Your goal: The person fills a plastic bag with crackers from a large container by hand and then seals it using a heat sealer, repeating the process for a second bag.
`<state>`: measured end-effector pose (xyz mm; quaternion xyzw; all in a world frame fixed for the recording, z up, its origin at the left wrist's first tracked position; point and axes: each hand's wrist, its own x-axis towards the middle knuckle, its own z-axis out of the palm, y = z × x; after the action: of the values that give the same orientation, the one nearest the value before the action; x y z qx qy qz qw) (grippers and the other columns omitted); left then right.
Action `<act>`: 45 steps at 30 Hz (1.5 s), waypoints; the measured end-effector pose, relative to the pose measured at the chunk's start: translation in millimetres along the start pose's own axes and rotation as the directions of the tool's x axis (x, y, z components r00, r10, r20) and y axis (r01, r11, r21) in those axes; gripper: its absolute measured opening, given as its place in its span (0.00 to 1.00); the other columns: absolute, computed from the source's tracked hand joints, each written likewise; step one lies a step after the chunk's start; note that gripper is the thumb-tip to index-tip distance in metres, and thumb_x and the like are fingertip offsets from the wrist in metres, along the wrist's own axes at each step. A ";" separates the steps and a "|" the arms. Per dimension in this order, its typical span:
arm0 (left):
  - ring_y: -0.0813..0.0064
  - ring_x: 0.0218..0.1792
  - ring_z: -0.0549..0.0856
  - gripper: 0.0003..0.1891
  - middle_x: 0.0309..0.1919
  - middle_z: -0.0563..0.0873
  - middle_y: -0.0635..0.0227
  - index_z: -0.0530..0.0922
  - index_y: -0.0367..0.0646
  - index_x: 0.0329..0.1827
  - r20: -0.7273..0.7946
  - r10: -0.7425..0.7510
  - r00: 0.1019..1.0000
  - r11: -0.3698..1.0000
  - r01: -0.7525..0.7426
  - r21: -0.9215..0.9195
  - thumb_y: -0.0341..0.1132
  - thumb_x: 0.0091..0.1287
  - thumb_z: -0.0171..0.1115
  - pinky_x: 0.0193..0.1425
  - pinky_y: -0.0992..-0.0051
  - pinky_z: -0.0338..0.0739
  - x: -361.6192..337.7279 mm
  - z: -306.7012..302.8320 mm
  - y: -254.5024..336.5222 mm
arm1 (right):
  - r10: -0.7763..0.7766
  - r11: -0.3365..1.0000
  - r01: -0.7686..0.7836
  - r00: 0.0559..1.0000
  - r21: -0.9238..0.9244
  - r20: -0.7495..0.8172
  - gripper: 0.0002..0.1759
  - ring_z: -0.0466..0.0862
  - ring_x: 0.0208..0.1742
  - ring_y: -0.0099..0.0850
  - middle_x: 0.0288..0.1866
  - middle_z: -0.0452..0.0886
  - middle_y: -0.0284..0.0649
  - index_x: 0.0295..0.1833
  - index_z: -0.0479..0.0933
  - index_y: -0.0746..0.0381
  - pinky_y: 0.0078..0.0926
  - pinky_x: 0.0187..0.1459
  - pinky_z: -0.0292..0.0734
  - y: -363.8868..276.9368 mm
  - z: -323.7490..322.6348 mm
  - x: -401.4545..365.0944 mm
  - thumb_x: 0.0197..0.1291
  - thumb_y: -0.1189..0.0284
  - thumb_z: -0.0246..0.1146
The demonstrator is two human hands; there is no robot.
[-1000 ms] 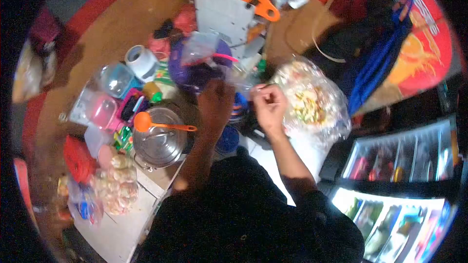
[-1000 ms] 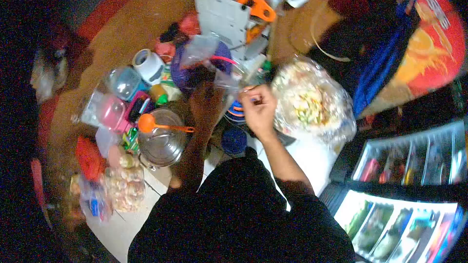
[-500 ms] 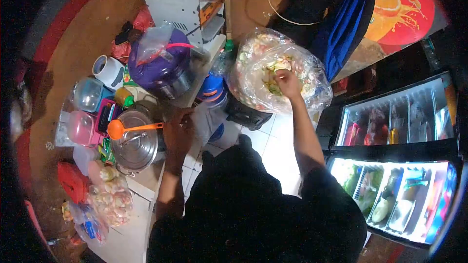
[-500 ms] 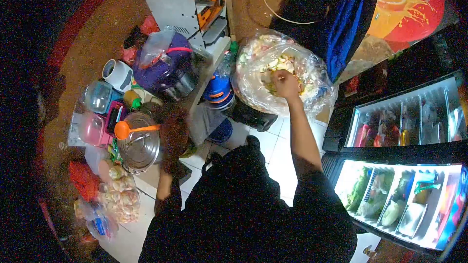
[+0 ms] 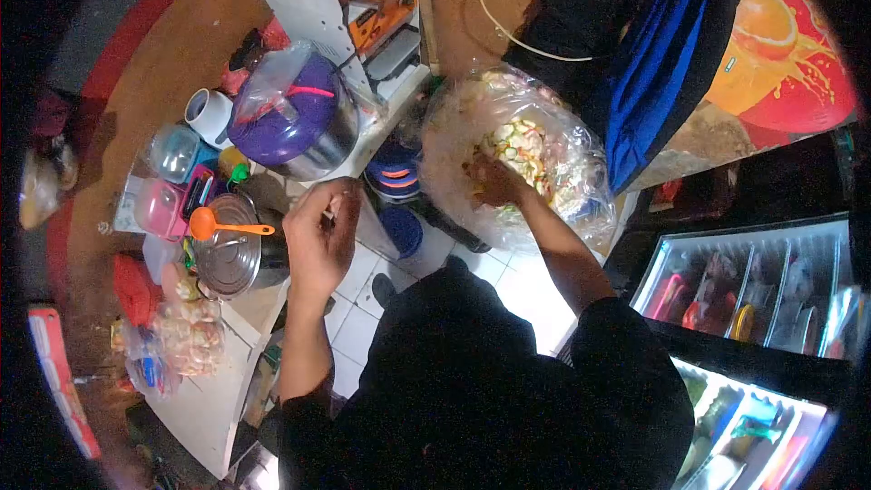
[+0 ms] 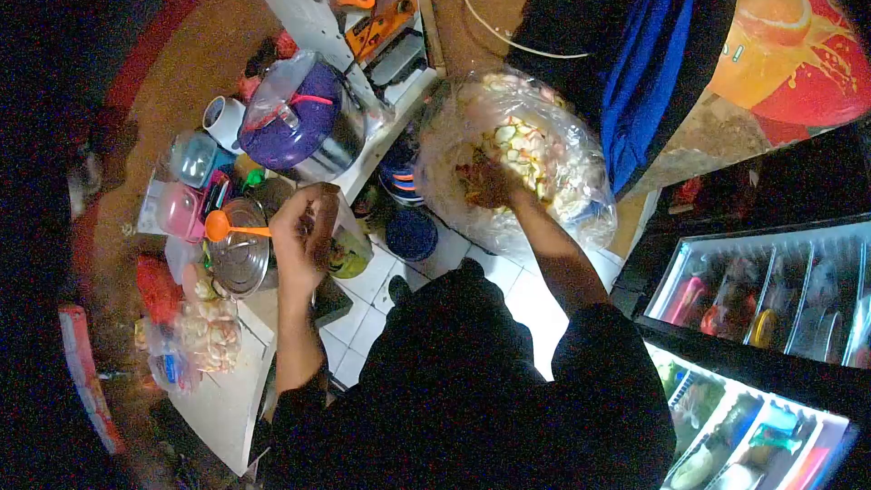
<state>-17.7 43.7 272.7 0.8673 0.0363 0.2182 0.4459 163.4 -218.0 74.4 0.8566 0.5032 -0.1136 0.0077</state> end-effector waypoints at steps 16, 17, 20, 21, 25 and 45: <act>0.72 0.24 0.82 0.04 0.26 0.85 0.58 0.84 0.38 0.39 -0.052 0.154 0.987 0.981 -0.159 -0.112 0.28 0.63 0.67 0.31 0.75 0.75 68.4 145.9 77.0 | 0.447 0.636 -0.015 0.822 0.772 -0.353 0.34 0.73 0.63 0.43 0.62 0.76 0.42 0.65 0.69 0.58 0.40 0.66 0.67 31.5 9.2 -55.8 0.54 0.62 0.70; 0.72 0.24 0.82 0.04 0.26 0.85 0.58 0.84 0.38 0.39 -0.047 0.157 0.986 0.979 -0.162 -0.122 0.28 0.63 0.67 0.31 0.75 0.75 69.0 152.1 73.0 | 0.472 0.612 -0.048 0.823 0.789 -0.316 0.34 0.74 0.62 0.43 0.62 0.76 0.42 0.65 0.69 0.58 0.40 0.65 0.68 30.3 -2.2 -69.2 0.53 0.62 0.71; 0.62 0.32 0.88 0.05 0.31 0.87 0.54 0.84 0.39 0.39 0.009 0.270 0.963 0.957 -0.268 -0.109 0.30 0.63 0.65 0.34 0.70 0.80 73.8 185.6 36.4 | 0.514 0.590 -0.135 0.823 0.796 -0.241 0.35 0.76 0.60 0.42 0.60 0.77 0.42 0.66 0.68 0.59 0.39 0.64 0.70 12.8 -53.5 -110.0 0.53 0.63 0.72; 0.62 0.32 0.88 0.05 0.31 0.87 0.54 0.84 0.39 0.39 0.003 0.271 0.963 0.956 -0.269 -0.119 0.30 0.63 0.65 0.34 0.70 0.80 74.1 195.9 28.1 | 0.651 0.438 -0.097 0.720 0.894 -0.241 0.36 0.80 0.55 0.37 0.57 0.79 0.43 0.65 0.67 0.61 0.34 0.55 0.76 1.9 -70.7 -124.3 0.50 0.72 0.72; 0.60 0.36 0.88 0.10 0.37 0.88 0.57 0.85 0.44 0.43 0.090 0.267 0.959 0.964 -0.266 -0.023 0.39 0.65 0.63 0.44 0.66 0.82 77.2 230.7 1.3 | 0.738 0.190 0.275 0.593 0.943 -0.322 0.39 0.78 0.53 0.29 0.57 0.79 0.40 0.65 0.68 0.62 0.27 0.51 0.77 7.1 -90.4 -160.1 0.44 0.87 0.72; 0.56 0.37 0.88 0.11 0.37 0.88 0.57 0.85 0.43 0.42 0.394 0.287 0.873 0.956 -0.238 -0.169 0.39 0.66 0.61 0.46 0.62 0.81 72.3 250.9 1.3 | 0.575 0.681 -0.213 0.748 0.700 -0.331 0.13 0.84 0.49 0.34 0.46 0.85 0.43 0.47 0.80 0.65 0.28 0.52 0.76 -9.2 -144.8 -144.8 0.54 0.77 0.66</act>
<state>150.4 -128.6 171.5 0.8634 -0.1899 0.0897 0.4587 114.8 -319.5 245.6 0.8965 0.2119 -0.0287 -0.3881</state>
